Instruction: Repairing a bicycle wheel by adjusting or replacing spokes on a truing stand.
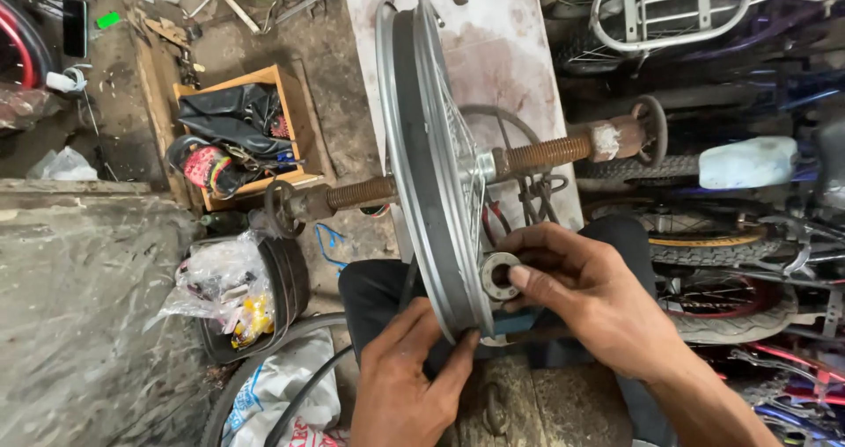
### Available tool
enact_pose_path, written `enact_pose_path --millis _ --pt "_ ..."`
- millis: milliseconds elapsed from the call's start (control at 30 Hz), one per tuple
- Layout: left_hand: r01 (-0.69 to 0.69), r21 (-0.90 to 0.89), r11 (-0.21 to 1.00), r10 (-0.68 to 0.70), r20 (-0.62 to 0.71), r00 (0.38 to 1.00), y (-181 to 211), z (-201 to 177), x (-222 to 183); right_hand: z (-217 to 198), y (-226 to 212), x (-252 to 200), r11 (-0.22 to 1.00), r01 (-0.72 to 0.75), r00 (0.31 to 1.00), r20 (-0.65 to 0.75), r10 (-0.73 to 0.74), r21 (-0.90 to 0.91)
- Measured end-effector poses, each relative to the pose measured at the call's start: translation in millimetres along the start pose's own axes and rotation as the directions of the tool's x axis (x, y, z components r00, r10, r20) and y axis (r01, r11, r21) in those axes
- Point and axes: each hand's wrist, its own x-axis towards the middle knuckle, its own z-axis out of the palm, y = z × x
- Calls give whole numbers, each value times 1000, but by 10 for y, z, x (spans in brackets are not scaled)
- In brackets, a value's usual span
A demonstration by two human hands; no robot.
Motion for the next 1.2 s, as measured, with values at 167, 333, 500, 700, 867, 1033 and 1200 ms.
enact_pose_path --millis 167,333,500,700,867,1033,1200 --pt "-115 44 992 112 60 992 -60 25 32 -44 84 12 993 0 999 42 -5 114" --pt "42 -43 998 -39 67 997 -41 25 60 -12 52 11 981 76 995 55 -87 178" --pt "91 39 995 -95 115 989 -38 11 68 2 39 22 968 31 998 46 -44 248" --pt "-52 23 998 51 63 997 -86 38 8 -21 146 80 903 -15 999 36 0 430" --pt "-10 41 999 6 94 996 1 -3 2 -6 112 49 893 -17 998 55 -9 449" --pt "34 75 997 -43 118 992 9 -8 14 -37 203 50 908 63 987 109 -118 414" --pt "-56 63 996 49 108 993 -16 0 2 -24 145 46 883 32 993 82 -80 468"
